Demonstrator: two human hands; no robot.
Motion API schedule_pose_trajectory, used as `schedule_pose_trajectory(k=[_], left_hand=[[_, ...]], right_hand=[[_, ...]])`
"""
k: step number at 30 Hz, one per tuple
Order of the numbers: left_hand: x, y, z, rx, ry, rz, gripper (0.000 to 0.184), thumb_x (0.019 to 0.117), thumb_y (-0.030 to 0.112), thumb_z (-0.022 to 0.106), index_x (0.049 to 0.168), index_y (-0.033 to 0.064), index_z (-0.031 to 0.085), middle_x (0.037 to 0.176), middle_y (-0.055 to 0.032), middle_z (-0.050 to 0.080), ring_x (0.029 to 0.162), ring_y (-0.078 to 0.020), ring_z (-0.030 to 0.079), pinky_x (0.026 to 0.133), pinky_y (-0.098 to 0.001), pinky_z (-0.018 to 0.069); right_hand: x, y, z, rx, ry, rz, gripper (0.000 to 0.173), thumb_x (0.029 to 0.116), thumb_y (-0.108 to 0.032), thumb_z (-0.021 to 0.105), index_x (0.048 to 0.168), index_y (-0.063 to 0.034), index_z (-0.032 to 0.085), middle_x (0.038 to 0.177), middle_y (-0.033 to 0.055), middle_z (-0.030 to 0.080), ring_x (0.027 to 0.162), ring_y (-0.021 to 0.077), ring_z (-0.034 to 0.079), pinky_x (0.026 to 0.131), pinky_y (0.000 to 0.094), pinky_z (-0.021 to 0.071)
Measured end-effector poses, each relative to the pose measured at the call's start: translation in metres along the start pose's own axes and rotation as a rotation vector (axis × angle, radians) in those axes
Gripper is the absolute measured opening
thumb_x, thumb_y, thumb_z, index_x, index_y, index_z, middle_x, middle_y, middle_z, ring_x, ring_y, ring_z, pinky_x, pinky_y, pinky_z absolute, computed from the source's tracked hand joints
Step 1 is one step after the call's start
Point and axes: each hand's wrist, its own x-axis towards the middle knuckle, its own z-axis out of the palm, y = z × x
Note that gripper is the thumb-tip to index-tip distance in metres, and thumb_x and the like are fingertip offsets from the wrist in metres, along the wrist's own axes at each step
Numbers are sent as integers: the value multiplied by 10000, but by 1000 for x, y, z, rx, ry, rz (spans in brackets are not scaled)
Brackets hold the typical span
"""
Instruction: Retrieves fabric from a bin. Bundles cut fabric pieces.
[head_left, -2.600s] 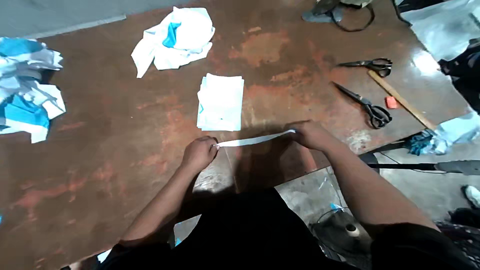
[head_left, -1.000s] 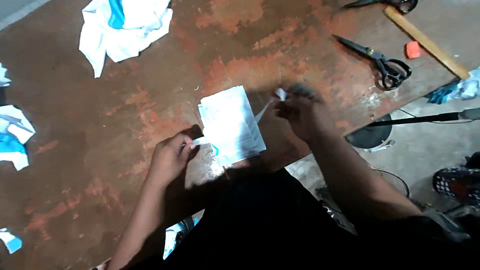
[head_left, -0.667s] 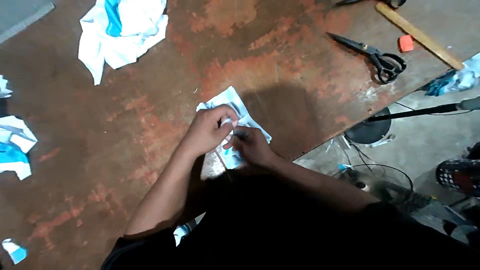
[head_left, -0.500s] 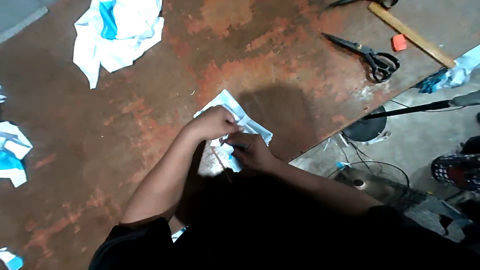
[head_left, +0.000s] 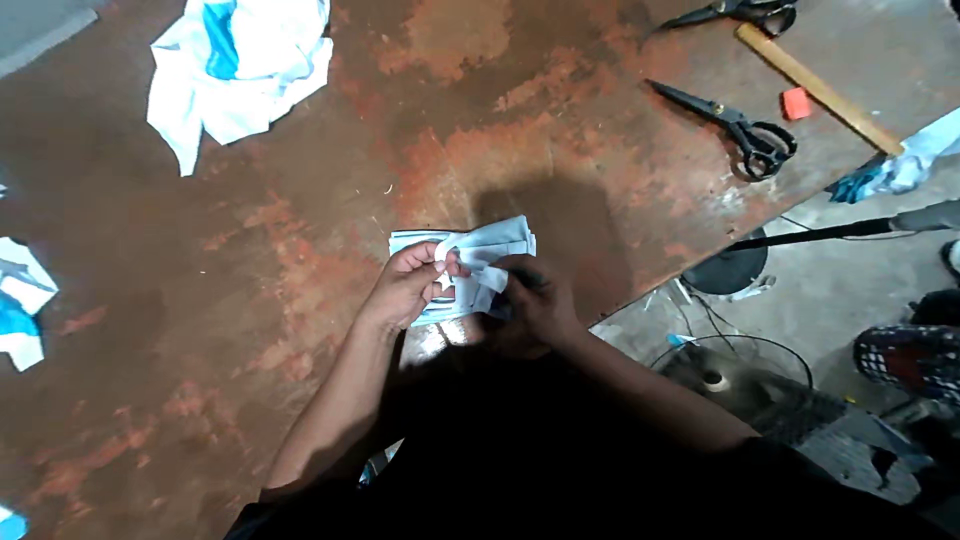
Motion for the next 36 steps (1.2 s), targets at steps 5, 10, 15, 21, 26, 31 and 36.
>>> schedule_pose_trajectory(k=[5, 10, 15, 21, 26, 31, 36], left_hand=[[-14, 24, 46, 806, 110, -111, 294, 1049, 50, 428, 1196, 19, 680, 860, -82, 642, 682, -146, 573, 626, -333, 504], [-13, 18, 56, 789, 19, -48, 152, 953, 101, 665, 1087, 44, 708, 918, -52, 707, 715, -98, 646, 663, -308, 573], [-16, -5, 61, 1109, 317, 157, 140, 896, 205, 732, 892, 67, 718, 746, -50, 661, 604, -153, 590, 586, -386, 522], [-16, -18, 71, 1525, 412, 555, 207, 922, 252, 751, 1014, 68, 772, 910, -98, 769, 846, -261, 754, 747, -435, 621], [-15, 4, 62, 1411, 159, 289, 137, 958, 145, 660, 951, 95, 787, 902, -79, 764, 839, -255, 745, 733, -522, 605], [-10, 29, 41, 650, -28, -89, 222, 1013, 121, 604, 856, 57, 746, 640, 15, 597, 504, -35, 462, 471, -203, 386], [-9, 28, 43, 522, 5, -163, 246, 1036, 126, 553, 868, 46, 715, 608, 17, 545, 454, -28, 395, 422, -185, 322]], right_hand=[[11, -7, -7, -217, -88, -217, 157, 912, 29, 623, 1025, 46, 731, 1006, 111, 731, 906, 118, 698, 841, 281, 596], [47, -12, -17, -378, -282, -220, 208, 966, -44, 578, 1105, -3, 727, 1062, 142, 731, 986, 242, 706, 901, 444, 573], [63, -23, -12, -579, -434, 20, 229, 1034, -189, 548, 1139, -42, 688, 874, 139, 702, 804, 312, 700, 731, 555, 560], [88, -40, -11, -554, -535, 409, 185, 1021, -171, 576, 1039, -12, 669, 797, 112, 640, 702, 240, 631, 668, 473, 532], [89, -47, -39, -306, -795, 295, 555, 900, -78, 735, 1402, -75, 499, 836, 52, 658, 662, 115, 626, 615, 293, 552], [54, -47, -30, -558, -472, 25, 244, 934, -68, 665, 1172, -19, 649, 1011, 142, 662, 822, 234, 666, 737, 412, 585], [20, -22, -6, -491, -339, -52, 292, 946, -295, 711, 950, -4, 690, 857, 97, 654, 752, 207, 650, 687, 405, 576]])
